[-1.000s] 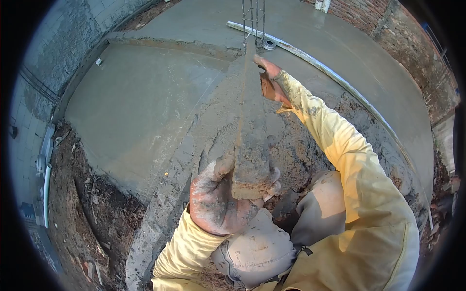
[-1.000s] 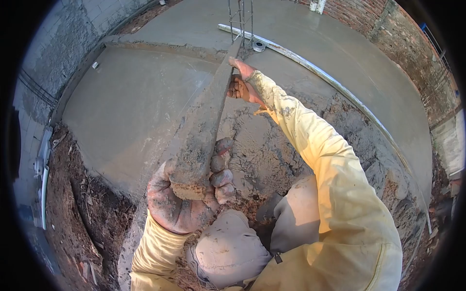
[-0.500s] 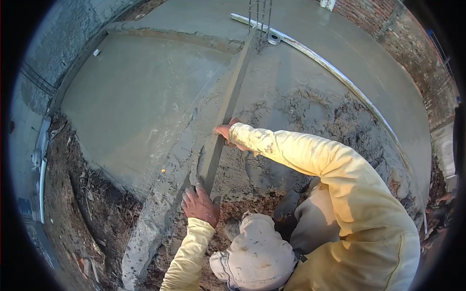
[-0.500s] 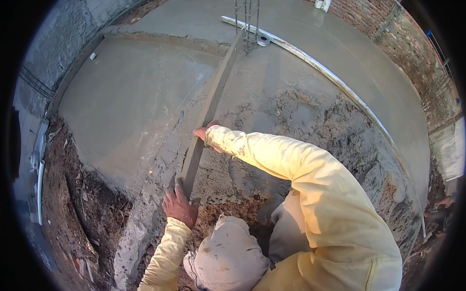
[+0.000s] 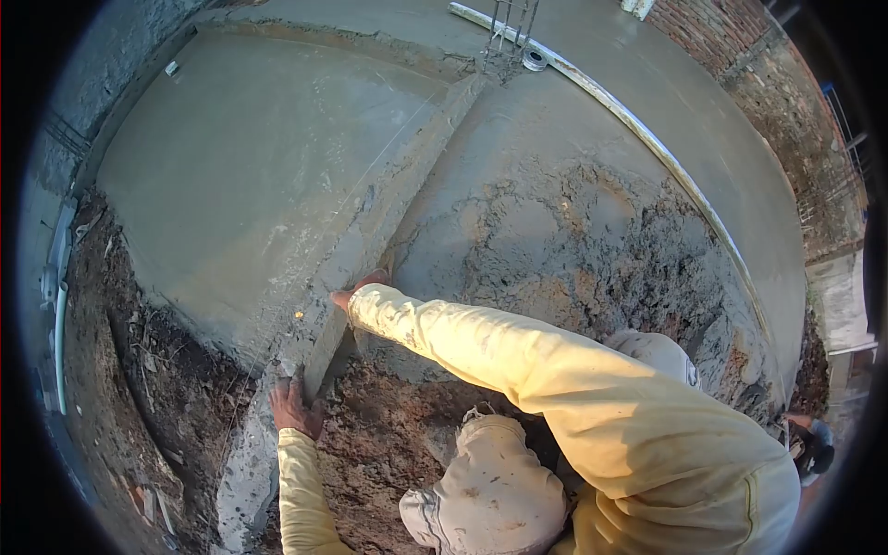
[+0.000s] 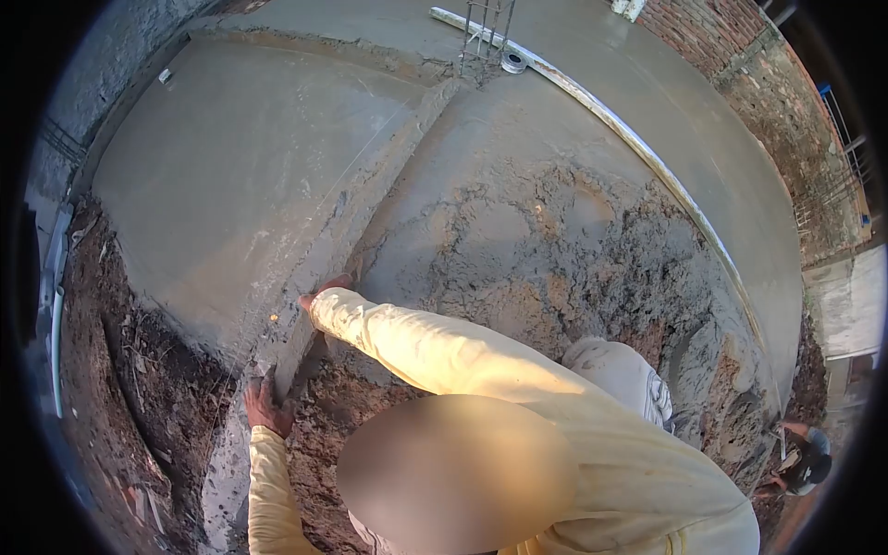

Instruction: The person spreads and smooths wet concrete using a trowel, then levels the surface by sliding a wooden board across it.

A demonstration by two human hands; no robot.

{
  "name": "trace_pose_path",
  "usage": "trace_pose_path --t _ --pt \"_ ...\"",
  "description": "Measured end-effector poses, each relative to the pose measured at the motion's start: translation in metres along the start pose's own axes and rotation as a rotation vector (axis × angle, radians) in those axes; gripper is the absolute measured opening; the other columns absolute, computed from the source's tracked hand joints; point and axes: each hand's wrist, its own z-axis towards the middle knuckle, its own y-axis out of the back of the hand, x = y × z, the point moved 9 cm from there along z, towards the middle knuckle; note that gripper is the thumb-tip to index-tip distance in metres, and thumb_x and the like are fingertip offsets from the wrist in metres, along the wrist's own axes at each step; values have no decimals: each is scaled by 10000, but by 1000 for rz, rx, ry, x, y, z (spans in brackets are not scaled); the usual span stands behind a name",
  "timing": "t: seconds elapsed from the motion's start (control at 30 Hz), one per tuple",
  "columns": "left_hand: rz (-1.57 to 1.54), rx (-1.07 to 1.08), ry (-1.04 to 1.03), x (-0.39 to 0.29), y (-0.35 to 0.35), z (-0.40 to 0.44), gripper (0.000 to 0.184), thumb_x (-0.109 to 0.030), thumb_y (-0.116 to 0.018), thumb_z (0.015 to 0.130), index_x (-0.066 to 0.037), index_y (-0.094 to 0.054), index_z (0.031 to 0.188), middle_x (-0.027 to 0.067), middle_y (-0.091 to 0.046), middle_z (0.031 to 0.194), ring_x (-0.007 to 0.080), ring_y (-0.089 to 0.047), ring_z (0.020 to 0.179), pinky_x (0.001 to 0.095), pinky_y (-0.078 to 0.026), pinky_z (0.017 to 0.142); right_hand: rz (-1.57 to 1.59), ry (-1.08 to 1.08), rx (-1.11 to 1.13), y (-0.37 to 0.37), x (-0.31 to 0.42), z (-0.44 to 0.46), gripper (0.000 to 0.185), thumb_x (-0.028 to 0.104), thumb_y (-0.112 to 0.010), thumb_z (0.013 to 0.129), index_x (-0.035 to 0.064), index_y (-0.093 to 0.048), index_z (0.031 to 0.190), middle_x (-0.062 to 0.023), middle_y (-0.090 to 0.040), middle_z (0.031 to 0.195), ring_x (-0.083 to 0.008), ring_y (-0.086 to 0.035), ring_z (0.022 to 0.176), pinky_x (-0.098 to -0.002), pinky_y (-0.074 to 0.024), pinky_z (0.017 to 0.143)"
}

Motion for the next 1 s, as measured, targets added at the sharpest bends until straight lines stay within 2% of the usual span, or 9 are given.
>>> trace_pose_path --t 0.07,0.13,0.2,0.23,0.27,0.33,0.5,0.73,1.0 --pt "-5 -59 -64 10 -2 16 766 -177 -749 616 -140 -480 1332 192 -496 1203 417 -457 1134 520 -341 1006 665 -106 -100 13 -18 -6 838 593 -418 862 -37 -285 1398 -223 -404 1381 -336 -411 1280 -432 -346 1035" --pt "-78 19 -27 28 -17 26 737 -168 -744 599 -87 -504 1291 219 -502 1201 424 -453 1140 517 -343 1007 879 -74 -141 30 -36 -18 868 560 -541 848 -35 -259 1414 -241 -361 1437 -342 -385 1322 -428 -327 1064" --pt "-49 -15 -40 58 -46 30 725 -169 -741 592 -60 -513 1271 227 -505 1195 424 -453 1137 515 -344 1005 632 109 -113 73 -67 -67 730 484 -548 877 -39 -356 1348 -240 -425 1393 -355 -442 1283 -426 -383 1031" --pt "-93 -4 -40 54 -41 32 715 -175 -743 584 -34 -523 1249 224 -502 1199 422 -455 1135 513 -343 1005 577 133 -232 97 -79 -84 689 359 -638 851 -23 -346 1345 -239 -417 1391 -383 -470 1246 -442 -385 1028" --pt "-82 -11 -55 55 -43 33 711 -178 -744 586 -35 -524 1246 223 -502 1200 424 -454 1134 513 -342 1006 483 218 -323 111 -88 -87 655 356 -611 867 8 -349 1356 -225 -451 1337 -399 -478 1215 -454 -377 1024" --pt "-51 -25 -87 59 -44 32 703 -184 -745 589 -35 -528 1241 221 -501 1203 430 -452 1134 513 -340 1007 208 312 -427 134 -99 -87 604 321 -622 875 116 -371 1385 -171 -368 1408 -335 -338 1337 -525 -298 1072" --pt "-138 -30 72 59 -25 24 610 -135 -694 668 -90 -545 1258 222 -520 1187 449 -450 1130 539 -322 1018 -133 472 -470 144 -96 -44 586 378 -640 856 213 -421 1374 -82 -345 1454 -303 -237 1401 -559 -183 1126" --pt "-154 -149 43 55 -23 20 605 -111 -670 680 -75 -546 1271 205 -541 1145 425 -485 1070 530 -336 1000 -241 504 -327 144 -94 -8 559 424 -652 835 196 -489 1319 -53 -372 1457 -279 -247 1407 -576 -155 1127" --pt "-208 -81 25 17 -26 71 556 -109 -682 674 -33 -578 1215 184 -556 1104 397 -497 1040 491 -371 975 -91 394 -291 143 -166 0 566 428 -676 811 227 -507 1313 -51 -382 1433 -314 -266 1386 -578 -245 1095"
